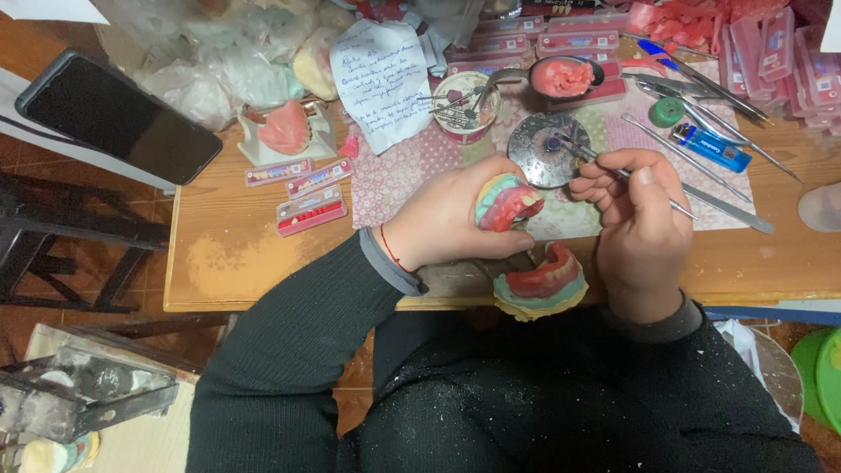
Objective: Applying and shaping wax on a dental prosthesis model using carving tools and heat.
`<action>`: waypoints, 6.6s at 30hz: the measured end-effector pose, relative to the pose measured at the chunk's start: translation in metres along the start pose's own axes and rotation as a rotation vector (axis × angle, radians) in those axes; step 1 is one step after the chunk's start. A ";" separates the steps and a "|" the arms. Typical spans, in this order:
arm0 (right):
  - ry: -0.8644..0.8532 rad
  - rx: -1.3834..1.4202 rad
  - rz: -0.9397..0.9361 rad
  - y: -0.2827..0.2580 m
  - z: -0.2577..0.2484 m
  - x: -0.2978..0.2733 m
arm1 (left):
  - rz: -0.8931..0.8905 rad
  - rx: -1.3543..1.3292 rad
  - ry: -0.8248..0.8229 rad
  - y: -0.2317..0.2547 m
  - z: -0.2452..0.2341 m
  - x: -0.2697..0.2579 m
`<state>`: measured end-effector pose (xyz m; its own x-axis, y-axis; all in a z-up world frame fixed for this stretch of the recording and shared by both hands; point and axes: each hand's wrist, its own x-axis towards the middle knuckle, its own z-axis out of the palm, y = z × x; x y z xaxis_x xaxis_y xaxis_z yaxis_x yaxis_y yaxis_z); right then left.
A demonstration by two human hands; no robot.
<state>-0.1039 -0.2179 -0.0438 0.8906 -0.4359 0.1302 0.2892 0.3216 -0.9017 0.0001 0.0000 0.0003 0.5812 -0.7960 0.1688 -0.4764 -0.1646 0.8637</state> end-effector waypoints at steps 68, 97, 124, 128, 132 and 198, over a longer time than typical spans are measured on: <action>-0.280 -0.462 -0.320 -0.020 0.018 -0.061 | 0.042 0.011 0.062 -0.013 0.002 -0.003; -0.391 -0.985 -0.626 -0.057 0.038 -0.050 | 0.075 0.043 0.051 -0.024 0.002 -0.002; -0.220 -0.490 -0.366 -0.052 0.005 0.014 | 0.083 0.041 0.032 -0.017 -0.002 -0.003; -0.169 -0.278 -0.161 -0.054 0.003 0.038 | 0.092 -0.003 0.039 -0.014 -0.004 -0.004; -0.191 -0.251 -0.089 -0.049 -0.005 0.042 | 0.056 -0.032 0.027 -0.006 -0.010 -0.004; -0.291 -0.969 -0.521 -0.002 -0.029 -0.028 | -0.186 0.797 0.581 -0.036 -0.015 -0.090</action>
<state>-0.1394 -0.2302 -0.0576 0.8256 -0.0741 0.5594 0.3672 -0.6822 -0.6323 -0.0251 0.0859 -0.0390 0.8219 -0.3451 0.4531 -0.5245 -0.7686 0.3661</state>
